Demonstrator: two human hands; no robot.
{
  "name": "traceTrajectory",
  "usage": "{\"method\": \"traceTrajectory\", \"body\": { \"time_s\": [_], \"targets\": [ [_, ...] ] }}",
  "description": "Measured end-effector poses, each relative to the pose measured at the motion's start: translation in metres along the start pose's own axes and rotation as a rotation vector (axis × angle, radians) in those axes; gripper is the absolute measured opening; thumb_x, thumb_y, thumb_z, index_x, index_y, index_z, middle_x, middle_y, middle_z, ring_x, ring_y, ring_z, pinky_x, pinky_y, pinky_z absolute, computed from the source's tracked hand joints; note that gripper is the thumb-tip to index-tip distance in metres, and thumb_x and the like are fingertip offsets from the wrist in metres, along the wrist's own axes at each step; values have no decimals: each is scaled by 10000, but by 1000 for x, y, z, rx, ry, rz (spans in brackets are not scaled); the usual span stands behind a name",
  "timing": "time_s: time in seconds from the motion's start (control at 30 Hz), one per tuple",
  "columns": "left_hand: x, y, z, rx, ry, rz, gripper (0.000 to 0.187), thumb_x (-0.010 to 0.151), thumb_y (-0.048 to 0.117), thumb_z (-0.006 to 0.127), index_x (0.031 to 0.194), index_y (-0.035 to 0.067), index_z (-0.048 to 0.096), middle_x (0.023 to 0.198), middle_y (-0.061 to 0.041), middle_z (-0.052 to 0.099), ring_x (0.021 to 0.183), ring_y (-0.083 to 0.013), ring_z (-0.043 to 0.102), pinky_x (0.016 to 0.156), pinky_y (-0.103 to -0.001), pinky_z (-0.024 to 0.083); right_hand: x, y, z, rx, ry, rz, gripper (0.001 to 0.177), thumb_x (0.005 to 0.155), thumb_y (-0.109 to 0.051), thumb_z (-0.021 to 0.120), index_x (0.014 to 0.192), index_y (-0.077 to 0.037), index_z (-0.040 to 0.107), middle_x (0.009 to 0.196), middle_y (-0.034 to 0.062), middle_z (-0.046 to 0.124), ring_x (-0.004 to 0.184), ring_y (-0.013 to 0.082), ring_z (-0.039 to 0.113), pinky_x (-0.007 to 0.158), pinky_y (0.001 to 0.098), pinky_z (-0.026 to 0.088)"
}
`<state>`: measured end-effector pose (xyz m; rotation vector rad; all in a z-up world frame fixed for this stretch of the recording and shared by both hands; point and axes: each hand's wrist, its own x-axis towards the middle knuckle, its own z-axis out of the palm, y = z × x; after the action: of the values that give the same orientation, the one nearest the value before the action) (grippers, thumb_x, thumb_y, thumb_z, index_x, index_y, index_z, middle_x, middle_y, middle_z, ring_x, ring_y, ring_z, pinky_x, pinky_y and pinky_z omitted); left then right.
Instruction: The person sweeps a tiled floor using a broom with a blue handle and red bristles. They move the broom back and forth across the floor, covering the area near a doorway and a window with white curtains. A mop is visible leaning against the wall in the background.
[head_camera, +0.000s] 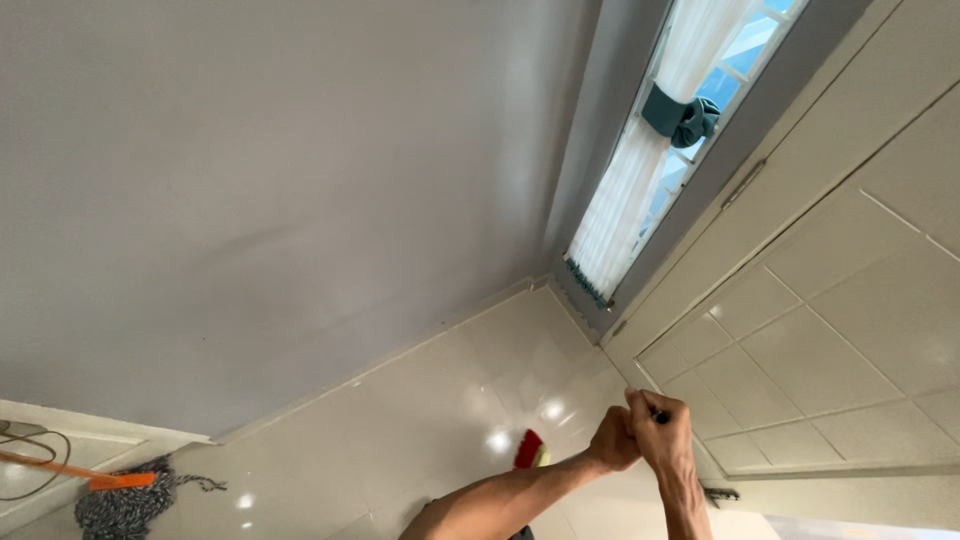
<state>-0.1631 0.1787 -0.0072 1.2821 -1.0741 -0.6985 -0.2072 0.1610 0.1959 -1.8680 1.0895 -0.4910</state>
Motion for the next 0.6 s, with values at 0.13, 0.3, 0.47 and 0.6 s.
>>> {"method": "traceTrajectory", "body": {
  "time_s": [0.13,0.3,0.47,0.6],
  "targets": [
    [3,13,16,107,-82,-14,321,942,123,691,664,71,539,571,-2,563,515,-121,521,466,-301,402,-12,-1,-15,42,50,-70,457,938,-202,669,557,32,573,472,41,452,474,119,367,464,345,324],
    [-8,36,-10,-90,-93,50,251,855,47,763,715,75,557,680,16,589,640,-83,525,538,-291,449,-36,-31,-8,167,58,-89,457,947,-236,664,559,-11,576,499,-6,410,491,105,336,474,313,290],
    [-42,53,-92,-193,3,268,264,884,8,732,692,63,559,674,13,585,659,-68,515,573,-280,404,-54,-69,47,294,-15,-121,445,917,-235,679,554,-41,507,520,-22,394,501,101,318,475,316,257],
    [-90,47,-170,-291,75,99,295,890,-28,690,674,75,517,711,45,545,708,-45,484,582,-282,385,-79,-88,117,383,-107,-145,457,919,-230,670,543,-57,476,518,-28,394,494,98,312,472,316,253]
  ]
}}
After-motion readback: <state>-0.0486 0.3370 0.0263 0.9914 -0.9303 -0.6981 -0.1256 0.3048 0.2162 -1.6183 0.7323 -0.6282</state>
